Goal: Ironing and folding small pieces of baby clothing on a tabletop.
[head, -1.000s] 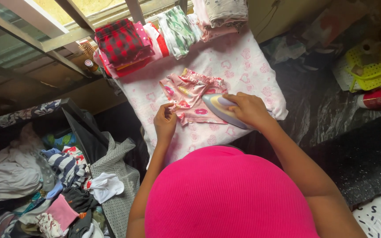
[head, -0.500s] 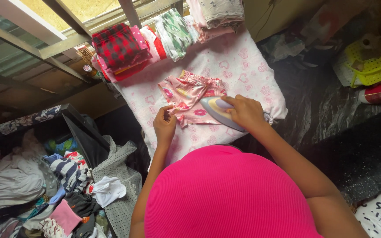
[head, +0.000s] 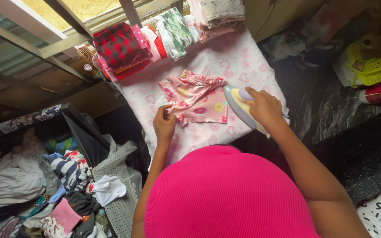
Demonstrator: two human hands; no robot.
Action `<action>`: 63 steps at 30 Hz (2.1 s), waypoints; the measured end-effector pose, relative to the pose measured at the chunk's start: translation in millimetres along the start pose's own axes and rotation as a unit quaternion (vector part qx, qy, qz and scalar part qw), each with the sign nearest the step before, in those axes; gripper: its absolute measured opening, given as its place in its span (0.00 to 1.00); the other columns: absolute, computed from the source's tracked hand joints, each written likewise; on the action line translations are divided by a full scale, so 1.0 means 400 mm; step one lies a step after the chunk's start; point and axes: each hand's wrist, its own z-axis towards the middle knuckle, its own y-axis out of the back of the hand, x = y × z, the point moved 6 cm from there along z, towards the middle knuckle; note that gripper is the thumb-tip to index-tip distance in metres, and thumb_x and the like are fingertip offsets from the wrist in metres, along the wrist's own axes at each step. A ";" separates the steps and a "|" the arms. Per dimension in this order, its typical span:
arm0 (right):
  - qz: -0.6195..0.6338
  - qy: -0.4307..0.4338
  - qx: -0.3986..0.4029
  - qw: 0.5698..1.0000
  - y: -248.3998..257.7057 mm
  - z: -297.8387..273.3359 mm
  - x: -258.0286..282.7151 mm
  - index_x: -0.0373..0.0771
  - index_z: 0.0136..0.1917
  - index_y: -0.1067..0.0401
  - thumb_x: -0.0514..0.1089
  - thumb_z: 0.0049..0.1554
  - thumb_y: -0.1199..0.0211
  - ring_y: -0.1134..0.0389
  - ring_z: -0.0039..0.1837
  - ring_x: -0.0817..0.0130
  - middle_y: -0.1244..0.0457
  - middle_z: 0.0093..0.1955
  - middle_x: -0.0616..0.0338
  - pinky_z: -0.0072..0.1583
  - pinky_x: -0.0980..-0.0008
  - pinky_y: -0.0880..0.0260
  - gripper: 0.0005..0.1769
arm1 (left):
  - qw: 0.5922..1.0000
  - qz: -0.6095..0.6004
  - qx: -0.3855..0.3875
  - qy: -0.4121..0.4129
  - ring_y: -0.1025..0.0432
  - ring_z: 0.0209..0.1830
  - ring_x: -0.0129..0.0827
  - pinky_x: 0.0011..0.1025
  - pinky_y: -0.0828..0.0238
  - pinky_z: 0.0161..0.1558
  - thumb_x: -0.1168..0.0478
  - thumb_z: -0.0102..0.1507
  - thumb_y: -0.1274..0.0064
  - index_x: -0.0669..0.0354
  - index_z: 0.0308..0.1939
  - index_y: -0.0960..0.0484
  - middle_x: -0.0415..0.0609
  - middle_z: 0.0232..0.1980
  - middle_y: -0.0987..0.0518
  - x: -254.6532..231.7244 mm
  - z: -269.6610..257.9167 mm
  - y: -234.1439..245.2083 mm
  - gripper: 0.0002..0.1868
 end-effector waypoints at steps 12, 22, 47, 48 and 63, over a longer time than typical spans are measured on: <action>-0.076 -0.024 -0.093 0.992 -0.021 0.057 -0.058 0.39 0.72 0.31 0.43 0.58 0.35 0.29 0.47 0.39 0.34 0.48 0.38 0.48 0.46 0.29 0.29 | 1.000 0.013 0.019 -0.016 0.35 0.26 0.22 0.23 0.35 0.32 0.70 0.59 0.47 0.63 0.53 0.17 0.41 0.28 0.27 -0.009 -0.008 -0.006 0.17; 0.112 0.157 -0.195 0.962 -0.060 0.083 0.158 0.33 0.70 0.35 0.36 0.56 0.35 0.35 0.63 0.43 0.41 0.64 0.40 0.59 0.53 0.32 0.29 | 0.958 0.224 -0.025 -0.175 0.25 0.39 0.46 0.39 0.28 0.43 0.63 0.62 0.39 0.64 0.47 0.20 0.56 0.41 0.22 -0.157 0.049 0.030 0.13; 0.632 0.103 0.054 0.766 -0.067 0.136 0.096 0.34 0.58 0.26 0.36 0.59 0.38 0.32 0.57 0.75 0.31 0.55 0.59 0.62 0.73 0.33 0.13 | 0.950 0.003 0.252 -0.182 0.23 0.51 0.37 0.30 0.26 0.54 0.69 0.62 0.42 0.64 0.49 0.18 0.50 0.48 0.18 -0.343 0.262 -0.088 0.11; 0.626 0.160 0.054 0.761 -0.020 0.118 0.116 0.34 0.57 0.26 0.37 0.60 0.38 0.32 0.60 0.71 0.32 0.58 0.56 0.65 0.70 0.33 0.12 | 0.942 -0.027 0.270 -0.199 0.23 0.52 0.35 0.29 0.27 0.56 0.71 0.63 0.42 0.65 0.50 0.18 0.49 0.49 0.16 -0.403 0.229 -0.061 0.11; 0.671 0.296 0.215 0.645 0.134 0.011 0.312 0.33 0.55 0.26 0.43 0.65 0.35 0.32 0.60 0.61 0.32 0.53 0.49 0.66 0.61 0.32 0.11 | 0.866 -0.259 0.375 -0.206 0.28 0.56 0.27 0.29 0.32 0.61 0.68 0.71 0.46 0.66 0.53 0.21 0.46 0.52 0.23 -0.574 0.068 -0.063 0.08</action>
